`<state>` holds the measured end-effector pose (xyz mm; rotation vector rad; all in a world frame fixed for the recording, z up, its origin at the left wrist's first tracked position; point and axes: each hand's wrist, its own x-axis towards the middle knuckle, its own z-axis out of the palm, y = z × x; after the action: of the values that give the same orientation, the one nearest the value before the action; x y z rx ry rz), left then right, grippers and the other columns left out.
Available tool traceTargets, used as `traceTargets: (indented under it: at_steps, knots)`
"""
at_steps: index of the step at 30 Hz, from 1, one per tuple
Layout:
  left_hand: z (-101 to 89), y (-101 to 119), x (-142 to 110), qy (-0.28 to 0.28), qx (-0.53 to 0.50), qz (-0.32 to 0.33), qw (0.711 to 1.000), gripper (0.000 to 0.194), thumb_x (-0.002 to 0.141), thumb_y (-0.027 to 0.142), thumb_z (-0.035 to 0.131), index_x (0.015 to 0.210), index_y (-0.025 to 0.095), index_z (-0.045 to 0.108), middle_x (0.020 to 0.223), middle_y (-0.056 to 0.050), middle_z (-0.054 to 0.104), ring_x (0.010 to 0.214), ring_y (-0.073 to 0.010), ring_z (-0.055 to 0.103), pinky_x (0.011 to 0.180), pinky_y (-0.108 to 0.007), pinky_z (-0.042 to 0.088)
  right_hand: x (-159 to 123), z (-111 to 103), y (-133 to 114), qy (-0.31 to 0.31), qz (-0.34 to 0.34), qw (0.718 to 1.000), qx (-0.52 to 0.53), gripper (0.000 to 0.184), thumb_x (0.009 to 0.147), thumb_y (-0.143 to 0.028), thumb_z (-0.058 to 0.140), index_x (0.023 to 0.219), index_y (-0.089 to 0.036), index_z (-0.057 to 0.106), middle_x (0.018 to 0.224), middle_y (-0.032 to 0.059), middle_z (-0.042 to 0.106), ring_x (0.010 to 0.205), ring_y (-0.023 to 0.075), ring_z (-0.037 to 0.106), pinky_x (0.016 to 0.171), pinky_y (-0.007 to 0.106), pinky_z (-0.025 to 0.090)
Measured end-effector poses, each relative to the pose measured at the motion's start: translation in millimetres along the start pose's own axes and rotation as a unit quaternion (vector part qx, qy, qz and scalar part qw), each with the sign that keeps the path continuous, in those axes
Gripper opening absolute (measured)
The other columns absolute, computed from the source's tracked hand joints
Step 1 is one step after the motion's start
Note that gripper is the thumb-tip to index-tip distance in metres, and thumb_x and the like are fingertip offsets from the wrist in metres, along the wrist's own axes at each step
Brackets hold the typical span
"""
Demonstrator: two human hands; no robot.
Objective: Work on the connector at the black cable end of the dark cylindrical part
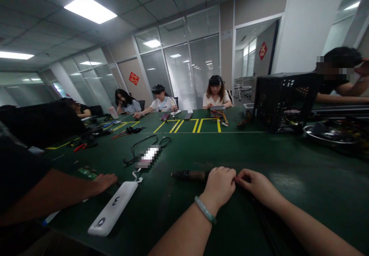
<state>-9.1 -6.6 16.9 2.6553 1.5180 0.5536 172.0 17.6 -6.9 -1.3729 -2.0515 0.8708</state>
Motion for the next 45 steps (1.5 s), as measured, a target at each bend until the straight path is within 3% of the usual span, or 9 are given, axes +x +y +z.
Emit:
traceTargets:
  at_steps: [12,30,37,45]
  knots:
    - [10.4,-12.3,2.2,0.04,-0.072,0.017,0.996,0.007,0.088,0.02,0.056,0.093,0.022,0.06,0.095,0.0,0.065,0.092,-0.0193,0.057,0.082,-0.034,0.042,-0.1,-2.7,2.9,-0.008,-0.006,1.0,0.012,0.015,0.087,-0.033,0.056,0.087,-0.021,0.065,0.085,-0.0001,0.071,0.078,0.0176,0.065,0.067,0.024,0.045]
    - [8.8,-12.2,2.1,0.018,-0.07,0.011,0.997,0.009,0.088,0.017,0.059,0.095,0.022,0.061,0.105,0.0,0.065,0.1,-0.0182,0.058,0.093,-0.036,0.042,-1.0,-4.3,2.7,-0.019,0.009,1.0,0.006,0.015,0.084,-0.035,0.061,0.09,-0.023,0.067,0.088,0.0001,0.071,0.079,0.0181,0.065,0.066,0.024,0.046]
    - [8.1,-11.1,1.7,0.026,-0.069,-0.011,0.997,0.013,0.086,0.019,0.061,0.099,0.022,0.059,0.108,-0.002,0.064,0.101,-0.0197,0.058,0.092,-0.036,0.044,-1.6,-3.3,3.2,-0.01,-0.004,1.0,0.013,0.014,0.085,-0.033,0.058,0.082,-0.021,0.064,0.078,-0.0008,0.068,0.072,0.0166,0.063,0.062,0.024,0.044]
    - [11.0,-13.8,1.1,0.03,-0.075,0.013,0.997,0.01,0.087,0.018,0.059,0.096,0.022,0.058,0.115,-0.002,0.063,0.106,-0.0194,0.057,0.097,-0.037,0.042,-0.7,-3.6,0.8,-0.017,0.01,1.0,0.014,0.014,0.084,-0.034,0.057,0.081,-0.021,0.063,0.078,-0.0004,0.069,0.071,0.0172,0.063,0.062,0.024,0.044]
